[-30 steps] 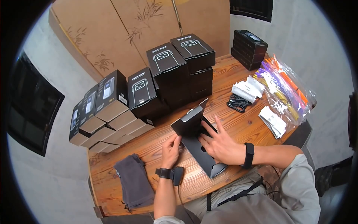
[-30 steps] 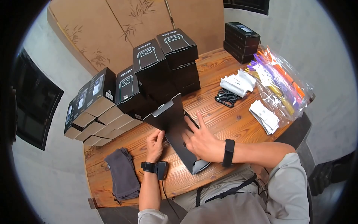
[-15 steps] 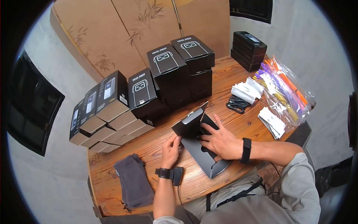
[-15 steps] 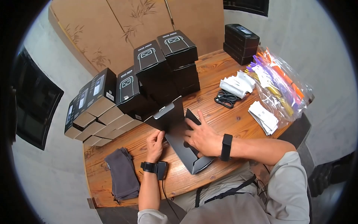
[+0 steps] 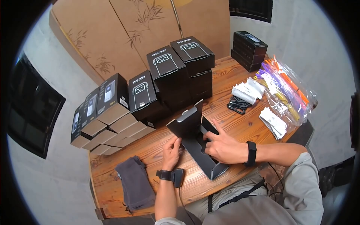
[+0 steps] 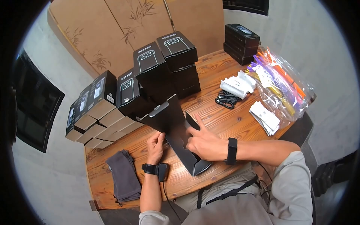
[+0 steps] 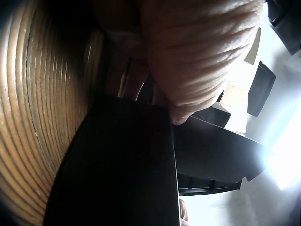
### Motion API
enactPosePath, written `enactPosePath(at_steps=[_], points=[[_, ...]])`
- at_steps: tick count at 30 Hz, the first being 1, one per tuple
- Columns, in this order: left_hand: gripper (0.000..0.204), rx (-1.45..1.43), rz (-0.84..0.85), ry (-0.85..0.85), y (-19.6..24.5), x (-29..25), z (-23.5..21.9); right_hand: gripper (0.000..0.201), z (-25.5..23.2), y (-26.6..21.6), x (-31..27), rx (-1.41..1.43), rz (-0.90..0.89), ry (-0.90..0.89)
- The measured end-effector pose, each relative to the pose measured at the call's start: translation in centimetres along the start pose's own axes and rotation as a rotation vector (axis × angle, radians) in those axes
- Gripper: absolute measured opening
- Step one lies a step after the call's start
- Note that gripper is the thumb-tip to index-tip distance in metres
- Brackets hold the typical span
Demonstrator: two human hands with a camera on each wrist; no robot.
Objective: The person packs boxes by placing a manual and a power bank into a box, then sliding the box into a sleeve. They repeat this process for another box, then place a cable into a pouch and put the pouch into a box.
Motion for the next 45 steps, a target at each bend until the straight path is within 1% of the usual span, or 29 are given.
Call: enactPosePath(at_steps=[1, 4, 7, 10, 13, 14, 15, 17, 19, 22, 24, 27, 32, 34, 36, 39, 42, 45], points=[[0.026, 0.007, -0.003, -0.001, -0.1, 0.0, 0.0, 0.011, -0.1, 0.0, -0.2, 0.009, 0.006, 0.005], [0.026, 0.017, -0.003, 0.012, -0.2, 0.0, -0.1, 0.006, -1.0, 0.2, -0.8, 0.189, 0.058, 0.087], [0.026, 0.033, -0.023, 0.037, -0.4, -0.1, -0.3, 0.007, -3.1, 1.5, -1.9, 0.410, 0.173, 0.262], [0.026, 0.012, -0.032, 0.024, -0.8, -0.1, -0.4, 0.004, -3.8, 3.4, -3.1, 0.633, 0.295, 0.249], [0.026, 0.000, -0.025, 0.062, -0.5, -0.2, -0.5, 0.009, -5.0, 5.5, -5.0, 0.954, 0.487, 0.391], [0.026, -0.005, -0.021, 0.057, -0.5, -0.2, -0.4, 0.008, -5.2, 6.2, -5.3, 0.993, 0.480, 0.469], [0.026, -0.011, -0.016, 0.052, -0.4, -0.2, -0.4, 0.006, -5.2, 6.6, -5.8, 1.225, 0.523, 0.483], [0.026, -0.029, -0.025, 0.056, -0.3, -0.2, -0.4, 0.006, -6.0, 7.4, -6.5, 1.383, 0.481, 0.573], [0.026, -0.055, -0.056, 0.074, -0.3, -0.2, -0.4, 0.007, -6.9, 8.3, -7.8, 1.354, 0.467, 0.676], [0.026, -0.030, 0.023, 0.100, 0.8, -0.2, -0.2, 0.007, -7.3, 9.3, -9.5, 1.277, 0.481, 0.790], [0.026, -0.045, 0.016, 0.097, 0.2, -0.1, -0.4, 0.005, -6.7, 9.9, -10.3, 1.204, 0.484, 0.835], [0.025, -0.042, 0.010, 0.078, -0.1, 0.0, -0.6, 0.005, -5.5, 9.7, -10.6, 1.025, 0.531, 0.755], [0.022, -0.029, -0.022, 0.083, 0.3, -0.1, -0.6, 0.009, -2.1, 8.9, -10.1, 0.703, 0.526, 0.501], [0.025, -0.024, -0.014, 0.071, 0.3, -0.1, -0.7, 0.010, -1.1, 8.0, -9.5, 0.660, 0.415, 0.422], [0.024, -0.052, -0.025, 0.094, 0.4, -0.2, -0.6, 0.011, 0.2, 7.2, -9.0, 0.602, 0.297, 0.323], [0.025, -0.079, -0.028, 0.090, 0.2, -0.2, -0.7, 0.010, 0.0, 6.6, -8.6, 0.497, 0.217, 0.304], [0.022, -0.100, -0.005, 0.105, 0.6, -0.2, -0.6, 0.010, -1.8, 7.0, -8.3, 0.500, 0.289, 0.366], [0.021, -0.098, -0.002, 0.109, 0.5, -0.2, -0.6, 0.010, -5.1, 5.3, -7.0, 0.524, 0.250, 0.415]])
Point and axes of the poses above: each hand's wrist, its own x-axis towards the middle knuckle, its own z-axis out of the palm, y = z × x, the point moved 8 cm from there along x, towards the middle knuckle, and after that the axes turned 2 degrees about -x, right-handed, at the moved point
